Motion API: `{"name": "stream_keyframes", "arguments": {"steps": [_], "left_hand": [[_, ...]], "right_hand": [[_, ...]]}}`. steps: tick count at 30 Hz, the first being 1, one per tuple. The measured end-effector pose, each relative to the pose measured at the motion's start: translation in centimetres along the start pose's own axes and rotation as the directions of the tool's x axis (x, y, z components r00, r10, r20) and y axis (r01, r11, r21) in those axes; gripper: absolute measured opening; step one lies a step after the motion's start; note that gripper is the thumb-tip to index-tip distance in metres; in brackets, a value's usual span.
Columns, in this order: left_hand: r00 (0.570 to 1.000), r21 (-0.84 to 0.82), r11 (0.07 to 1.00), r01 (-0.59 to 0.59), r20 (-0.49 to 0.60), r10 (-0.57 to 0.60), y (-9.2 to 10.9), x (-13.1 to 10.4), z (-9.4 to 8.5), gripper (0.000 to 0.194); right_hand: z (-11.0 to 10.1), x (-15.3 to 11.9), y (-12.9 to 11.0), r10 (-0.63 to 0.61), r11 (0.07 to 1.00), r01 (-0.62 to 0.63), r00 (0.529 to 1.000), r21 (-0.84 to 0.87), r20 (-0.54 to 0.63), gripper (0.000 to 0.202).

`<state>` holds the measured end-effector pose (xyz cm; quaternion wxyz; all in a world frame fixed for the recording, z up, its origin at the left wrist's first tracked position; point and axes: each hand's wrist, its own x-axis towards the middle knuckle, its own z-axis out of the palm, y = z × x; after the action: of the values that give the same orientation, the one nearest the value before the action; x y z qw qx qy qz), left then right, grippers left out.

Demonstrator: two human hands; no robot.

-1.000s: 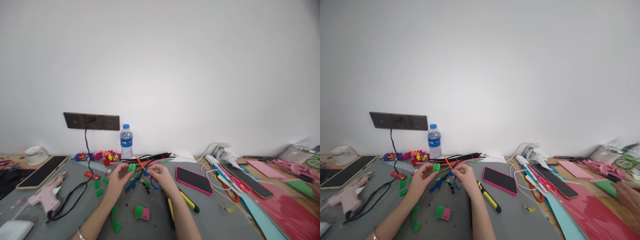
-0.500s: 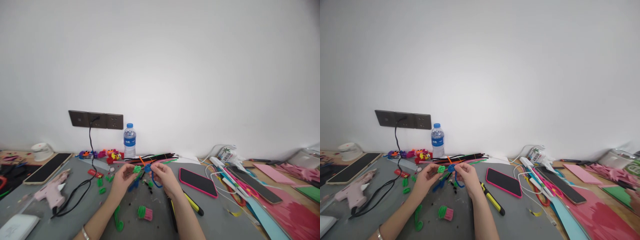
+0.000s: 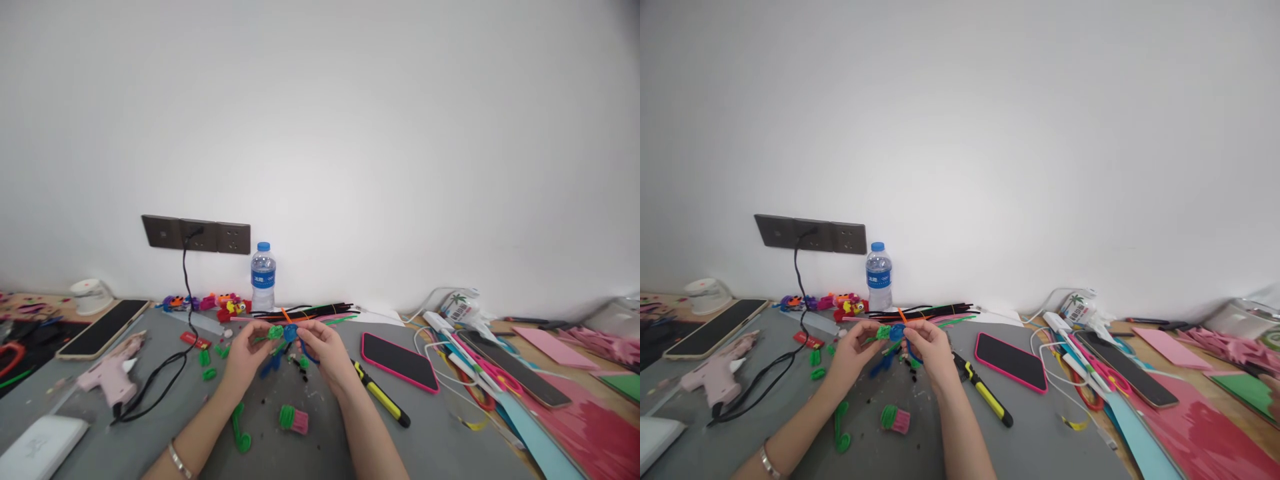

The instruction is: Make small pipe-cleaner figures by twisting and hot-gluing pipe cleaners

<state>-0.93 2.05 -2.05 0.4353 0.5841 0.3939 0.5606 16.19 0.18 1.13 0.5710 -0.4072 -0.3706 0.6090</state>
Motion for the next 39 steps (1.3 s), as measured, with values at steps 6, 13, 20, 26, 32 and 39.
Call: {"name": "stream_keyframes", "arguments": {"steps": [6, 13, 20, 26, 32, 39], "left_hand": [[1.0, 0.013, 1.0, 0.003, -0.007, -0.003, 0.0, -0.1, 0.0, 0.018], [1.0, 0.003, 1.0, -0.008, -0.028, 0.008, -0.5, -0.1, -0.2, 0.016], [0.999, 0.022, 1.0, -0.003, -0.038, 0.004, -0.5, 0.0, -0.2, 0.016], [0.999, 0.061, 0.998, -0.006, -0.049, 0.009, -0.3, -0.2, -0.2, 0.015], [0.998, 0.086, 0.996, -0.029, -0.05, 0.033, 0.0, -0.3, -0.2, 0.013], [0.998, 0.087, 0.996, -0.036, -0.053, 0.041, 0.0, -0.2, 0.0, 0.012]], "right_hand": [[0.1, -0.2, 0.0, -0.003, 1.0, 0.003, 1.0, -0.014, 0.001, 0.035], [0.7, 0.0, 0.8, 0.0, 1.0, 0.001, 1.0, -0.027, 0.018, 0.034], [1.0, 0.0, 0.9, 0.024, 0.999, -0.023, 1.0, -0.041, 0.02, 0.036], [1.6, -0.3, 0.9, 0.049, 0.999, -0.049, 0.999, -0.017, 0.01, 0.036], [1.9, -0.5, 0.9, 0.061, 0.998, -0.061, 0.997, 0.009, -0.047, 0.035], [2.1, -0.5, 0.9, 0.061, 0.998, -0.061, 0.996, 0.0, -0.06, 0.037]]}}
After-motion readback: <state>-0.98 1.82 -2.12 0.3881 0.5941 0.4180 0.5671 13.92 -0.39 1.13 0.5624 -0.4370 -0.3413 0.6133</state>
